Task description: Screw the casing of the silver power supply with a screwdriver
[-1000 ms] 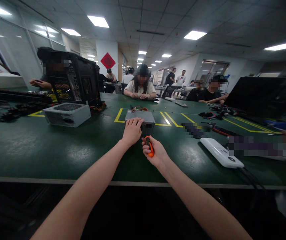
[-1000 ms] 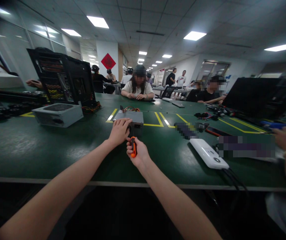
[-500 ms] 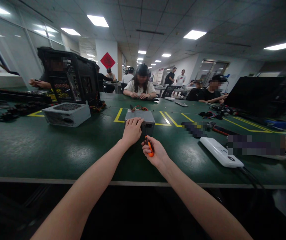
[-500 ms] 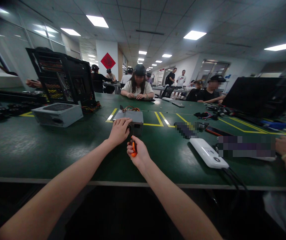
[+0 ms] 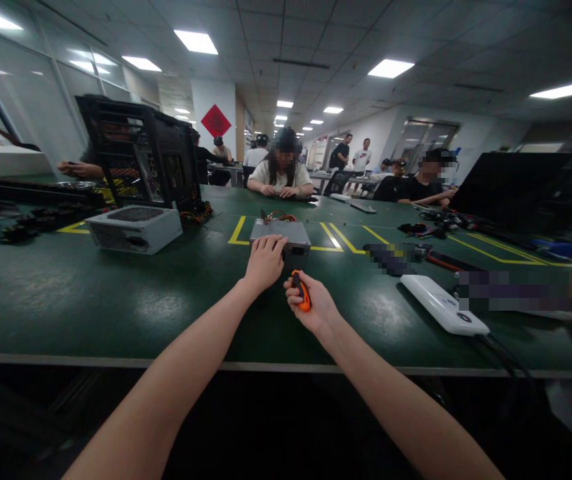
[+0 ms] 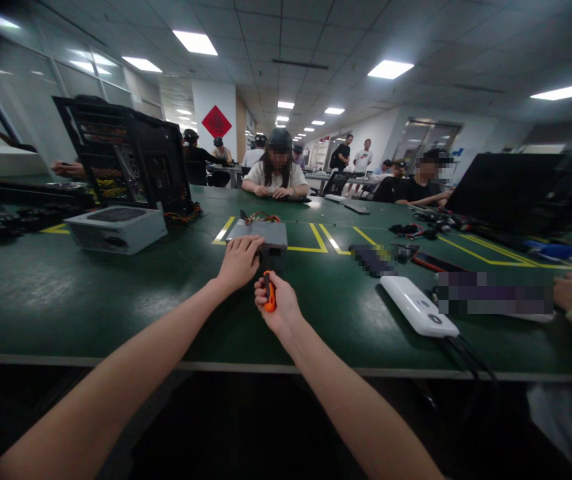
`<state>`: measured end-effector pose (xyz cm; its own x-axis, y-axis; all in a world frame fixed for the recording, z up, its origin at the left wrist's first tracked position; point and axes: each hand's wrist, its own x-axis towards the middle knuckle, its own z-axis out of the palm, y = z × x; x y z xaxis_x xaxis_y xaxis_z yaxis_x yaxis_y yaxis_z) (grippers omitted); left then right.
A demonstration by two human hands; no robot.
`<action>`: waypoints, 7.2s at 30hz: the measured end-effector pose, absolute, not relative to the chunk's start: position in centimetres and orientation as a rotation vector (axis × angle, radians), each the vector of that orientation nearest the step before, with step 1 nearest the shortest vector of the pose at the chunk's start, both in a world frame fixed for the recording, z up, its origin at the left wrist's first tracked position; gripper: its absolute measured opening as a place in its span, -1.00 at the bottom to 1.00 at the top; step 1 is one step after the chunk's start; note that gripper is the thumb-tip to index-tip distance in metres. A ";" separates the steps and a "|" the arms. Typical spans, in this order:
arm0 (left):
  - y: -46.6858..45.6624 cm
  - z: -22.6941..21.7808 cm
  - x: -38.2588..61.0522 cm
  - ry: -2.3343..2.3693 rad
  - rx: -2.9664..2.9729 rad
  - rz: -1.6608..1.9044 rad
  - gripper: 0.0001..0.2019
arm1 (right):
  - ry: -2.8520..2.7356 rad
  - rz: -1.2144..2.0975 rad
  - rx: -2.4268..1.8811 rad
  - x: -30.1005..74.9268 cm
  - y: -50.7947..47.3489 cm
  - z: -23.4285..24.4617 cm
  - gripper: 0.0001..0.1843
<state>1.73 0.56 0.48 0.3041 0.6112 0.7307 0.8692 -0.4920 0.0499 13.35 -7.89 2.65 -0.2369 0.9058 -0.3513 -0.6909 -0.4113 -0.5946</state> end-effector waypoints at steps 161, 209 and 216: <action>0.7 1.1 2.8 -1.450 -2.095 -0.999 -0.77 | -0.374 1.834 -0.835 13.6 -7.8 2.6 -0.74; 0.6 1.0 2.9 -1.450 -2.098 -0.988 -0.76 | -0.369 1.789 -0.830 13.5 -7.6 2.4 -0.82; 0.6 1.1 2.9 -1.460 -2.093 -0.983 -0.76 | -0.388 1.844 -0.840 13.4 -7.8 2.6 -0.71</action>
<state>2.85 0.65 1.08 0.2049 0.6416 0.7392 0.9262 -0.3713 0.0655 13.40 -7.80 2.56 -0.2290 0.9003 -0.3701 -0.6748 -0.4208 -0.6063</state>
